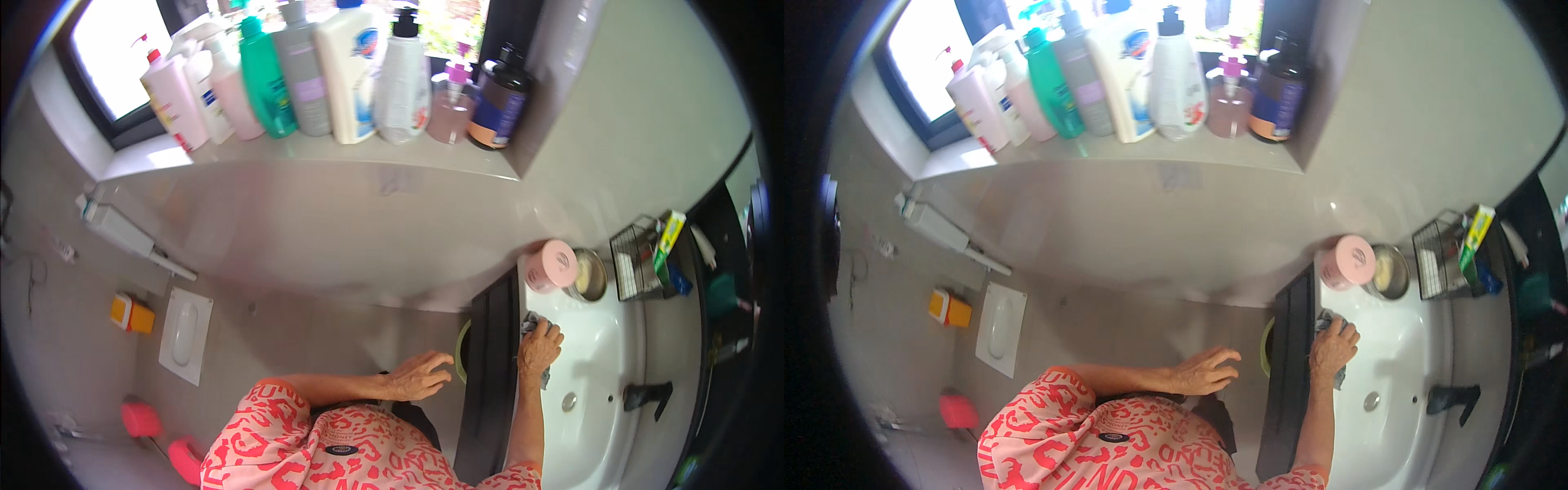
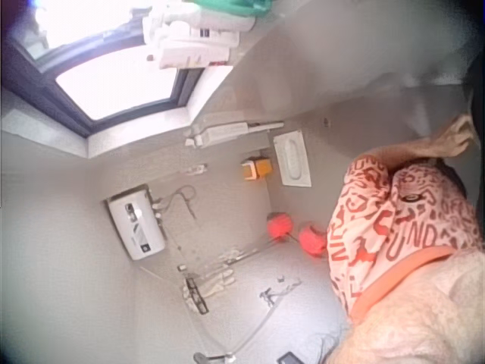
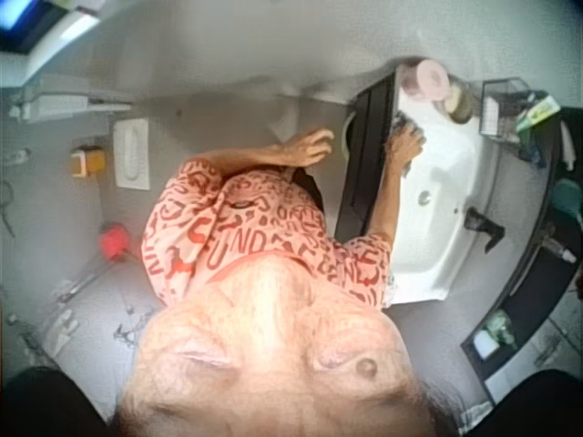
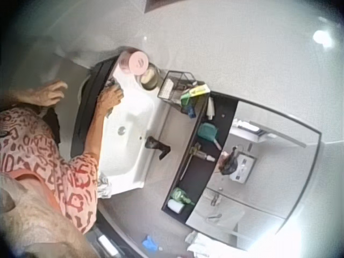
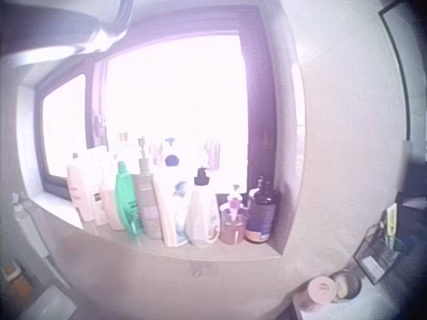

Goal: The person cleans a bathroom sink and surrounding areas using a grey cloth. They wipe the sink basin, the countertop, the window sill, and the wall above the toilet. The person also picks up and wipes a large pink bottle of liquid soap before placing it back on the window sill.

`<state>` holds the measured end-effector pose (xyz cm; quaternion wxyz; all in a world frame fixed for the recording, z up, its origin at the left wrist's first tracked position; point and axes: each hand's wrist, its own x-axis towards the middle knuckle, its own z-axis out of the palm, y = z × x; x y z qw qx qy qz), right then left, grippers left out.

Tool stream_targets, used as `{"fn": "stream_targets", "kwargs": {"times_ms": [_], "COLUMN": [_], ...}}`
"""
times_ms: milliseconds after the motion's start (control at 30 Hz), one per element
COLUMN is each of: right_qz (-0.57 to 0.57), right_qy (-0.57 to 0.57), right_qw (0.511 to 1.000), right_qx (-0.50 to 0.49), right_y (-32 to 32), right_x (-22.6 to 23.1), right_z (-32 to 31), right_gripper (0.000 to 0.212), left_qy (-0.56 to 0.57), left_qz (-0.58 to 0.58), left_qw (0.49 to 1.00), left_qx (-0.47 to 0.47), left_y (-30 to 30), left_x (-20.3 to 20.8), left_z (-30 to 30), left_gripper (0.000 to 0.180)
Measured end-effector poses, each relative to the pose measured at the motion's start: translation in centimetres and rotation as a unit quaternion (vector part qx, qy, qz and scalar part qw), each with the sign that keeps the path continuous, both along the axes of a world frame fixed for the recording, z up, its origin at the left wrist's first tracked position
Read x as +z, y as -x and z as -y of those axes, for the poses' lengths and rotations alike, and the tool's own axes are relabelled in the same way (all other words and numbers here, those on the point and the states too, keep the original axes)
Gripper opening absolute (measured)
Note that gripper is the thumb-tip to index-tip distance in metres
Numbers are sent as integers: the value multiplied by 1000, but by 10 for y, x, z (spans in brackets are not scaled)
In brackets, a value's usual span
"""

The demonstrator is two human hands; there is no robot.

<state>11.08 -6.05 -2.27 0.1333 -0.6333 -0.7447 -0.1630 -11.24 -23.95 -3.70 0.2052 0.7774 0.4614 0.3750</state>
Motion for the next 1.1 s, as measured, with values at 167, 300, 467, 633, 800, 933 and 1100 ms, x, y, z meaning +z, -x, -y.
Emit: {"fn": "stream_targets", "kwargs": {"times_ms": [167, 300, 467, 633, 800, 933, 1100], "right_qz": [-1, 31, 19, -217, -242, -283, -294], "right_qy": [12, 9, 63, 155, -16, -126, -200], "right_qw": [999, 990, 974, 904, 827, 770, 800], "right_qx": [46, 141, 218, 334, 508, 558, 484], "right_y": [-2, -22, -36, 29, 166, 270, 382], "right_x": [0, -9, 0, 46, 115, 141, 151], "right_z": [9, 37, 52, 62, 85, 80, 53], "right_gripper": [37, 33, 29, 36, 47, 52, 49], "left_qy": [0, 16, -22, -68, -94, -98, -154], "left_qz": [22, 30, 8, -23, -26, -51, -40], "left_qw": [996, 990, 986, 967, 926, 890, 846], "left_qx": [82, 139, 164, 245, 364, 441, 510], "left_y": [11, 19, 37, 74, 133, 201, 313], "left_x": [-10, -8, 8, 25, 52, 68, 87], "left_z": [22, 39, 43, 55, 69, 86, 100], "left_gripper": [16, 16, 12, 12, 14, 19, 28]}}
